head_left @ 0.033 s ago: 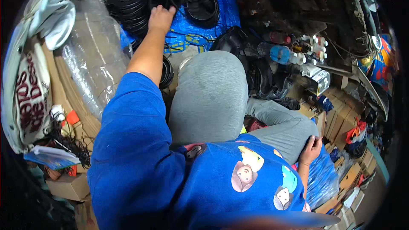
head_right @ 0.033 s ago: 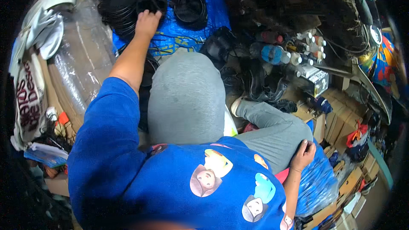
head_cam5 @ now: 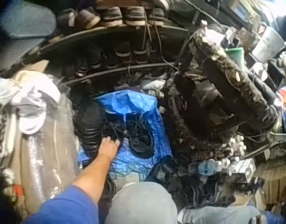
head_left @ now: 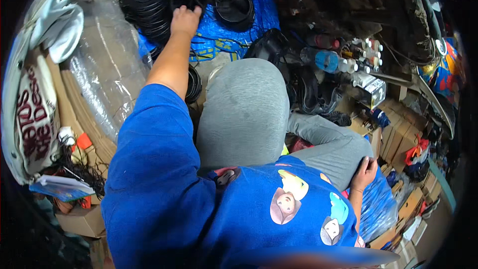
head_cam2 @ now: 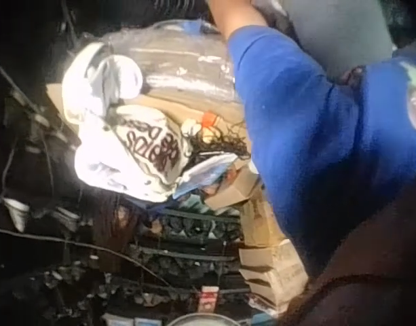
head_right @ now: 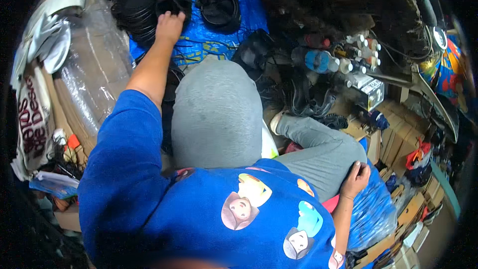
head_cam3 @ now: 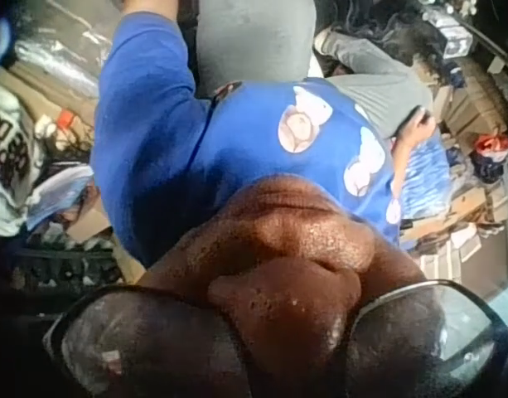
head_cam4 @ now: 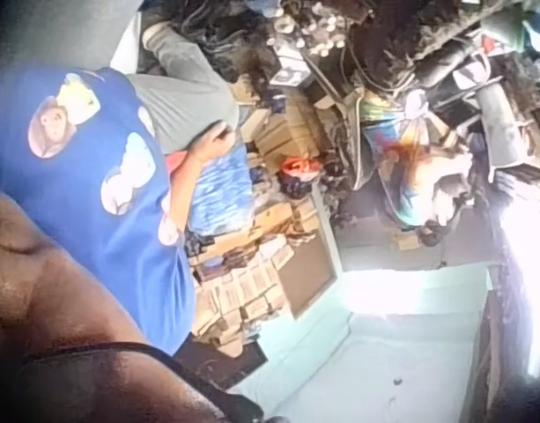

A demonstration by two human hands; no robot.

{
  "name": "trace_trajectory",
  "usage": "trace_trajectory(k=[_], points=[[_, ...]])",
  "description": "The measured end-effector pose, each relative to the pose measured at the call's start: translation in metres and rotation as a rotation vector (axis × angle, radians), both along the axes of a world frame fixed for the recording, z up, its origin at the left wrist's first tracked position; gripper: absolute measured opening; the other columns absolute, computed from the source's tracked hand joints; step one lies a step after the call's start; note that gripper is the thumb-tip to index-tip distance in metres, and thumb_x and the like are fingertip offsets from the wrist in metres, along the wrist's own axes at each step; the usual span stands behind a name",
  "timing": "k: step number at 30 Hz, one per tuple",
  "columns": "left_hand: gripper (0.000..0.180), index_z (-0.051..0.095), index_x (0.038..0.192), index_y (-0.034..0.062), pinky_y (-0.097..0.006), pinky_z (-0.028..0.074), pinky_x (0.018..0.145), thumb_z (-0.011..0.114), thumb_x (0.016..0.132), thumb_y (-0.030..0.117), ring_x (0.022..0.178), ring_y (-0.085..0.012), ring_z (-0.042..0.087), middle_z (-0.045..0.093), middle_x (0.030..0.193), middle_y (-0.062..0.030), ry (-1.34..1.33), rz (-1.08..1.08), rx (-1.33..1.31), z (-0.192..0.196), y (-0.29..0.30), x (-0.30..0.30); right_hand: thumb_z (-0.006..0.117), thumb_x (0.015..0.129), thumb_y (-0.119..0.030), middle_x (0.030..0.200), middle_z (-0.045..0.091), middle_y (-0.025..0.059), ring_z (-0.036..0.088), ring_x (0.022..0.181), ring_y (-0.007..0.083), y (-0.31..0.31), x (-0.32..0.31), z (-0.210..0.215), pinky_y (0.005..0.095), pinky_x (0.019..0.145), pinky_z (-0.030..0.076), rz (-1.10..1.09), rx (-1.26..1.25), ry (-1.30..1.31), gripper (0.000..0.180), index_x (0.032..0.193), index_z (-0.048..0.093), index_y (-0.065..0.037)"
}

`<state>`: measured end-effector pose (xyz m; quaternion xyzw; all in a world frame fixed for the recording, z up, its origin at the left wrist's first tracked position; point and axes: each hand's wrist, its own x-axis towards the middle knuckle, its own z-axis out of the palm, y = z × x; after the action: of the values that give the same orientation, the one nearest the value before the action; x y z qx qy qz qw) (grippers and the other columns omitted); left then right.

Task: The recorder is assembling shoe components, inspecting finished shoes, and organizing them in a manufacturing workshop.

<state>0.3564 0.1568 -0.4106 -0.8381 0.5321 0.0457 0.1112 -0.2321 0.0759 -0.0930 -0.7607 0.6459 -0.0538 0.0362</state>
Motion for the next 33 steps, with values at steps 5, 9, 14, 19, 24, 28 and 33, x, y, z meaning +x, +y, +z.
trace_trajectory(k=[5, 9, 14, 19, 24, 28, 33], points=[[0.039, 0.052, 0.111, 0.0101, -0.039, 0.038, 0.085, 0.058, 0.08, 0.033, 0.105, -0.0254, 0.051, 0.064, 0.099, -0.0083, 0.063, -0.003, 0.16, 0.005, -0.007, 0.007, 0.055, 0.087, -0.019, 0.072, 0.05, 0.013, 0.047, 0.068, 0.0259, -0.002, 0.009, 0.005, 0.0333, 0.067, 0.04, -0.003, -0.005, 0.067, 0.024, 0.076, 0.051, 0.002], [0.034, 0.047, 0.12, 0.014, -0.04, 0.039, 0.082, 0.044, 0.088, 0.023, 0.098, -0.0278, 0.054, 0.064, 0.096, -0.0106, -0.005, 0.012, 0.221, -0.014, -0.01, 0.01, 0.055, 0.087, -0.02, 0.071, 0.05, 0.0126, 0.047, 0.065, 0.0251, 0.0, 0.004, 0.007, 0.0327, 0.063, 0.04, -0.021, -0.028, 0.083, 0.024, 0.076, 0.05, 0.002], [0.051, 0.042, 0.125, 0.0203, -0.044, 0.042, 0.077, 0.059, 0.078, 0.031, 0.093, -0.0292, 0.059, 0.064, 0.099, -0.0106, -0.08, -0.045, 0.368, -0.017, -0.024, 0.019, 0.056, 0.086, -0.02, 0.069, 0.049, 0.011, 0.046, 0.062, 0.0222, 0.002, -0.006, 0.004, 0.0315, 0.06, 0.039, -0.103, -0.027, 0.133, 0.025, 0.074, 0.049, 0.001], [0.076, 0.039, 0.127, 0.0151, -0.046, 0.042, 0.084, 0.075, 0.063, 0.038, 0.099, -0.0332, 0.058, 0.064, 0.102, -0.0138, 0.145, 0.109, 0.172, 0.028, -0.045, 0.008, 0.056, 0.085, -0.019, 0.067, 0.047, 0.0093, 0.044, 0.061, 0.0184, 0.003, -0.026, 0.005, 0.0293, 0.058, 0.038, -0.201, 0.012, 0.084, 0.025, 0.072, 0.049, 0.001], [0.081, 0.04, 0.129, 0.0111, -0.044, 0.039, 0.092, 0.077, 0.061, 0.035, 0.112, -0.0306, 0.051, 0.057, 0.116, -0.017, 0.279, 0.237, 0.318, 0.024, -0.033, -0.026, 0.057, 0.085, -0.018, 0.065, 0.045, 0.0074, 0.042, 0.061, 0.0155, 0.004, -0.034, 0.003, 0.0278, 0.058, 0.038, -0.232, 0.015, 0.008, 0.025, 0.071, 0.049, 0.0], [0.088, 0.037, 0.131, 0.004, -0.036, 0.032, 0.103, 0.077, 0.061, 0.04, 0.123, -0.0302, 0.04, 0.041, 0.134, -0.017, 0.324, 0.295, 0.332, -0.029, 0.005, -0.003, 0.057, 0.086, -0.017, 0.065, 0.044, 0.0065, 0.04, 0.06, 0.0142, 0.004, -0.034, -0.004, 0.0267, 0.057, 0.037, -0.202, -0.008, -0.055, 0.024, 0.071, 0.049, 0.0], [0.083, 0.04, 0.126, -0.0012, -0.037, 0.036, 0.098, 0.078, 0.061, 0.034, 0.12, -0.0306, 0.044, 0.045, 0.129, -0.0187, 0.589, 0.281, 0.256, -0.003, -0.007, -0.003, 0.058, 0.085, -0.018, 0.066, 0.047, 0.0076, 0.044, 0.063, 0.0163, 0.007, -0.046, 0.001, 0.0282, 0.06, 0.039, -0.266, 0.019, -0.015, 0.023, 0.072, 0.05, 0.0]])
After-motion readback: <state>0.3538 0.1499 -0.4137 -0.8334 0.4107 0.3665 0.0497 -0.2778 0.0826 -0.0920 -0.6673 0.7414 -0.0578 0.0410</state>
